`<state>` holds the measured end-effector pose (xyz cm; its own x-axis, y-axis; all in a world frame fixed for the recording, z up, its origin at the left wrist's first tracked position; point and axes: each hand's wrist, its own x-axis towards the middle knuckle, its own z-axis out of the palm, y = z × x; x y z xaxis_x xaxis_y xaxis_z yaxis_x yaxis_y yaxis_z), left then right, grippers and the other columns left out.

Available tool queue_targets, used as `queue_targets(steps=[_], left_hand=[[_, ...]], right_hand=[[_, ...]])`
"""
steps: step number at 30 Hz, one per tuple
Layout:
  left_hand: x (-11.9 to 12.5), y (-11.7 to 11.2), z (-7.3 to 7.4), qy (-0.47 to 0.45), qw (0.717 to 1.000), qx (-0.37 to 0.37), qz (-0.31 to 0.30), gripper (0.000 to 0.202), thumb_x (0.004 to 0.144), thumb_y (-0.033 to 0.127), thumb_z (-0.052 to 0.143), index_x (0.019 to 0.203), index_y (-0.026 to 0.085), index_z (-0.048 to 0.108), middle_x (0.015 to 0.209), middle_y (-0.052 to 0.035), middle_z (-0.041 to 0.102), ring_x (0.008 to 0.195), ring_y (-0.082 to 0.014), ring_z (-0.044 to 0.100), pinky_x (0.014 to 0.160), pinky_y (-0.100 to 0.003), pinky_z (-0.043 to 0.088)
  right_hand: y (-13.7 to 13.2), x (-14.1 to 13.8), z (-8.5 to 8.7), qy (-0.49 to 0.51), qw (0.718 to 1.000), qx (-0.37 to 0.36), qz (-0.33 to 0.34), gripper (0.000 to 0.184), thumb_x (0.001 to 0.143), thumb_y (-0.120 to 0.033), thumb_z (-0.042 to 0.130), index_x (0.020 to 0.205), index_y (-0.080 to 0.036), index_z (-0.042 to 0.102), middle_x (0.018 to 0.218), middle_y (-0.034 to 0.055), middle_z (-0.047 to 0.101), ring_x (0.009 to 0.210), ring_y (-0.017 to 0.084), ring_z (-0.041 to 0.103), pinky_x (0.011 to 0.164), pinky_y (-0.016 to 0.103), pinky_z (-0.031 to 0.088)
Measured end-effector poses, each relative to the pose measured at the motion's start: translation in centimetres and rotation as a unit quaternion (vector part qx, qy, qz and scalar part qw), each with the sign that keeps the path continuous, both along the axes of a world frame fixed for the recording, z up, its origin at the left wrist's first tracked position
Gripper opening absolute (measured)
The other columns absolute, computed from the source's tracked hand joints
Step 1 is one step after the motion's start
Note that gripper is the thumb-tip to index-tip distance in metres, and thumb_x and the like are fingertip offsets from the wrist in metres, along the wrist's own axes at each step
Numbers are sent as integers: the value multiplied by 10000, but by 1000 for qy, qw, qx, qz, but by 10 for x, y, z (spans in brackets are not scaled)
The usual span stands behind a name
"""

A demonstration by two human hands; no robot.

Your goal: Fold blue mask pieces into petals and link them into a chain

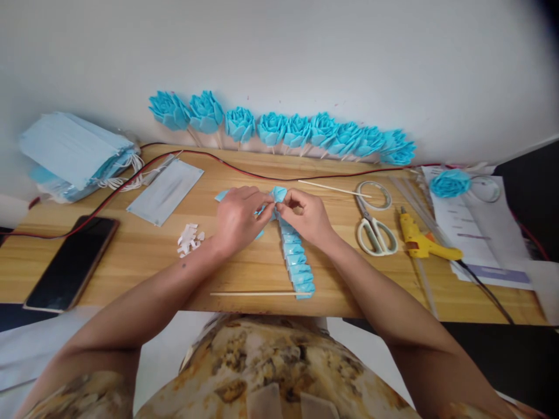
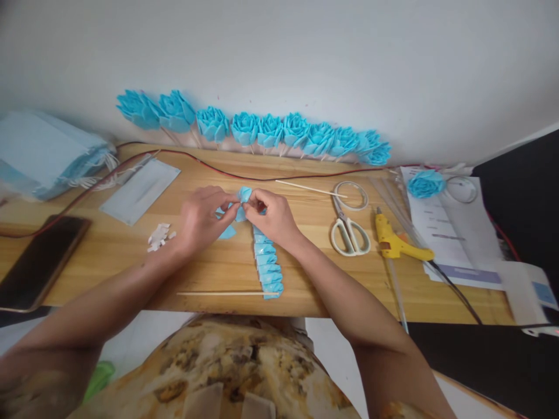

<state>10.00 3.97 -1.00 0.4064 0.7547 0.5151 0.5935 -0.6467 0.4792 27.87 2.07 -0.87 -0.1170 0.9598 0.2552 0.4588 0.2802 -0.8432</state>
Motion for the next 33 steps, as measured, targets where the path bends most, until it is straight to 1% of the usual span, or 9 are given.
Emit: queue_targets(steps=[9, 18, 22, 24, 26, 27, 30, 31, 33], left_hand=[[0, -1, 1, 13, 1000, 16, -8, 212, 892, 217, 536, 762, 187, 701, 637, -33, 617, 653, -178, 544, 677, -322, 356], [0, -1, 0, 2, 1000, 2, -19, 252, 917, 332, 531, 834, 184, 717, 649, -33, 613, 646, -178, 541, 684, -326, 364], [1, 0, 2, -9, 1000, -13, -17, 218, 895, 281, 541, 784, 191, 705, 632, -29, 611, 634, -168, 527, 669, -322, 349], [1, 0, 4, -39, 998, -46, -27, 209, 876, 266, 551, 736, 187, 684, 625, -23, 610, 615, -156, 512, 653, -316, 350], [0, 0, 7, -101, 986, -124, -36, 231, 883, 302, 551, 721, 182, 664, 641, -19, 624, 601, -143, 508, 627, -299, 364], [-1, 0, 8, -145, 974, -172, -34, 247, 894, 334, 550, 733, 178, 655, 664, -21, 638, 608, -139, 520, 618, -287, 381], [-3, 3, 10, -260, 927, -272, -2, 267, 897, 426, 580, 864, 170, 643, 764, -34, 682, 677, -147, 584, 624, -263, 434], [-4, 5, 10, -276, 918, -285, 4, 283, 887, 446, 596, 918, 169, 643, 798, -38, 691, 706, -152, 600, 635, -260, 446], [-5, 8, 11, -276, 910, -310, -12, 334, 860, 479, 625, 973, 166, 655, 827, -42, 694, 728, -153, 605, 639, -254, 451]], right_hand=[[0, -1, 1, 5, 1000, -5, 6, 206, 800, -276, 593, 645, -218, 471, 623, -28, 503, 608, 121, 453, 606, 272, 361], [-1, -1, 2, 14, 1000, -14, 5, 201, 793, -283, 584, 644, -215, 468, 614, -30, 496, 601, 115, 446, 593, 266, 354], [-1, -1, 2, 20, 1000, -14, 10, 202, 790, -283, 592, 642, -214, 475, 610, -31, 497, 596, 113, 440, 592, 268, 350], [-1, -1, 1, 31, 999, -22, 13, 213, 791, -298, 602, 642, -213, 475, 611, -31, 494, 595, 112, 439, 589, 270, 347], [-1, 0, 1, 53, 998, -41, 14, 237, 791, -327, 615, 642, -213, 471, 616, -31, 481, 599, 114, 436, 584, 271, 341], [0, 0, 1, 68, 996, -52, 14, 249, 789, -340, 620, 640, -213, 466, 620, -30, 475, 604, 115, 435, 583, 271, 339], [-1, 2, 2, 101, 991, -81, 20, 263, 790, -361, 620, 643, -212, 461, 640, -25, 471, 620, 120, 436, 586, 276, 329], [-1, 2, 3, 107, 990, -88, 24, 265, 794, -364, 617, 645, -211, 461, 642, -24, 472, 621, 120, 435, 587, 278, 324], [-1, 3, 3, 110, 988, -100, 32, 273, 800, -369, 617, 645, -210, 458, 638, -27, 467, 615, 117, 427, 587, 278, 314]])
